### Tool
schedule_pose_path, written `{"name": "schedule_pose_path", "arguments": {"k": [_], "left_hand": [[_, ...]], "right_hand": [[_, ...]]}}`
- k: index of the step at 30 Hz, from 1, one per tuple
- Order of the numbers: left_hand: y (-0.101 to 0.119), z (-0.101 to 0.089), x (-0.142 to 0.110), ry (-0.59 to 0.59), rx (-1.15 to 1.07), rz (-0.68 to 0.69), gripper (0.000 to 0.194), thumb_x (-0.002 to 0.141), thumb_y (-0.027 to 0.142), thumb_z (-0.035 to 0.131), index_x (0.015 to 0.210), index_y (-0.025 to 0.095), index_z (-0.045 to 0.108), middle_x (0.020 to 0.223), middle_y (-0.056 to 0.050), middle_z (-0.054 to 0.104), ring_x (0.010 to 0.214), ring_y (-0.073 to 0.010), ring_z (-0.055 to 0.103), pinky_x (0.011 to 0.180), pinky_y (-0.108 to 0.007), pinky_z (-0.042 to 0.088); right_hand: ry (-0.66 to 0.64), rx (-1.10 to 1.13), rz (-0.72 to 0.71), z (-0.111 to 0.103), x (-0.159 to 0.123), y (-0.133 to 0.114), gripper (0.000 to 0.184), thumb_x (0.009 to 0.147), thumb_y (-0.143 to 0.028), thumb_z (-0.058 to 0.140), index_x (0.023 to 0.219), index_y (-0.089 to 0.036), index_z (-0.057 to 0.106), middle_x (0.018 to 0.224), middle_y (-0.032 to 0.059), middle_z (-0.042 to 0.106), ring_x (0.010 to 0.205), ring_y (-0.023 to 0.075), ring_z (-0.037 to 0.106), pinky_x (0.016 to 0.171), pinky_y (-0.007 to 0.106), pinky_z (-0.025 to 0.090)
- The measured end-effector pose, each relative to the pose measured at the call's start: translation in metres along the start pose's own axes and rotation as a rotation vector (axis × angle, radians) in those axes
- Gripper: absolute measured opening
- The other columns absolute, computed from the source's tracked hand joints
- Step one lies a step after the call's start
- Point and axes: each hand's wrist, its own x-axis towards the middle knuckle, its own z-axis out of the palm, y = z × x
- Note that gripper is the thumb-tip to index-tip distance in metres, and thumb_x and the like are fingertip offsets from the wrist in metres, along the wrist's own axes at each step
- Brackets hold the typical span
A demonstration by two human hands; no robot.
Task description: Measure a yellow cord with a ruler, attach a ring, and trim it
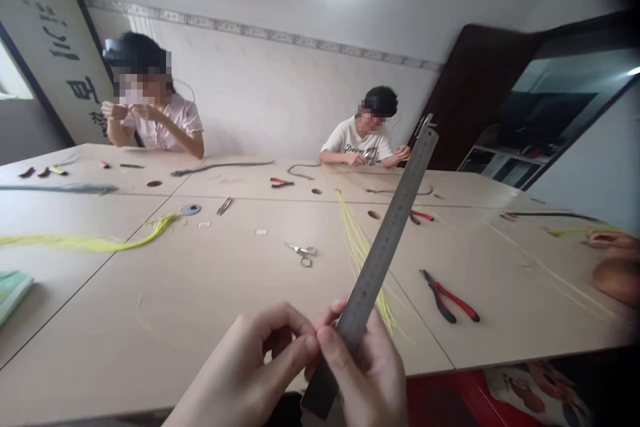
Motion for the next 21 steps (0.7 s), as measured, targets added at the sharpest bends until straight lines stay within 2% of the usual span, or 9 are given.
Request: {"name": "schedule_pose_path", "arguments": {"k": [3, 6, 9, 11, 15, 18, 21], "left_hand": [[0.003, 0.001, -0.001, -0.008, -0.196, 0.038, 0.03, 0.084, 0.044, 0.056, 0.077, 0.016, 0.064, 0.074, -0.003, 0.064, 0.07, -0.013, 0.056, 0.064, -0.02, 0.042], [-0.001, 0.002, -0.005, 0.057, -0.28, 0.066, 0.026, 0.084, 0.041, 0.059, 0.078, 0.017, 0.065, 0.071, -0.001, 0.063, 0.068, -0.0106, 0.054, 0.062, -0.018, 0.042], [-0.006, 0.001, -0.008, 0.151, -0.276, 0.045, 0.027, 0.082, 0.042, 0.06, 0.075, 0.017, 0.063, 0.068, 0.0, 0.058, 0.065, -0.0108, 0.051, 0.06, -0.019, 0.041], [-0.007, 0.001, -0.009, 0.158, -0.268, 0.017, 0.029, 0.082, 0.044, 0.059, 0.074, 0.016, 0.062, 0.069, 0.0, 0.056, 0.065, -0.0127, 0.052, 0.06, -0.023, 0.043], [-0.007, 0.003, -0.009, 0.139, -0.306, 0.029, 0.03, 0.081, 0.044, 0.06, 0.069, 0.017, 0.06, 0.068, 0.0, 0.054, 0.063, -0.0136, 0.054, 0.062, -0.026, 0.045], [-0.005, 0.004, -0.009, 0.144, -0.34, 0.068, 0.03, 0.083, 0.043, 0.06, 0.067, 0.017, 0.062, 0.067, 0.001, 0.055, 0.065, -0.0114, 0.053, 0.065, -0.022, 0.045], [-0.006, 0.005, -0.009, 0.129, -0.362, 0.057, 0.033, 0.08, 0.045, 0.062, 0.066, 0.016, 0.063, 0.065, 0.0, 0.055, 0.063, -0.0109, 0.051, 0.061, -0.021, 0.043]], "right_hand": [[-0.019, -0.034, -0.031, 0.0, 0.002, -0.004, 0.032, 0.07, -0.04, 0.078, 0.084, -0.019, 0.057, 0.062, -0.0076, 0.056, 0.051, 0.0023, 0.052, 0.051, 0.011, 0.045], [-0.016, -0.065, -0.061, -0.003, 0.006, -0.004, 0.029, 0.075, -0.036, 0.075, 0.089, -0.022, 0.054, 0.064, -0.008, 0.057, 0.051, 0.0033, 0.054, 0.048, 0.011, 0.045], [-0.145, -0.126, -0.099, -0.005, 0.01, -0.006, 0.028, 0.081, -0.037, 0.069, 0.093, -0.024, 0.048, 0.057, -0.0072, 0.058, 0.044, 0.0069, 0.053, 0.041, 0.015, 0.046], [-0.192, -0.134, -0.087, -0.005, 0.011, -0.009, 0.029, 0.083, -0.039, 0.067, 0.095, -0.024, 0.046, 0.052, -0.0071, 0.057, 0.042, 0.0077, 0.051, 0.037, 0.015, 0.044], [-0.101, -0.086, -0.015, 0.003, 0.007, -0.016, 0.03, 0.079, -0.037, 0.07, 0.094, -0.023, 0.048, 0.053, -0.0081, 0.056, 0.043, 0.0069, 0.052, 0.035, 0.013, 0.043], [-0.089, -0.057, 0.034, 0.007, 0.004, -0.019, 0.031, 0.076, -0.036, 0.074, 0.092, -0.023, 0.051, 0.055, -0.008, 0.056, 0.046, 0.0062, 0.053, 0.035, 0.01, 0.043], [-0.1, -0.04, 0.05, 0.006, 0.004, -0.019, 0.029, 0.074, -0.035, 0.076, 0.09, -0.022, 0.055, 0.057, -0.0078, 0.056, 0.047, 0.004, 0.053, 0.041, 0.009, 0.045]]}}
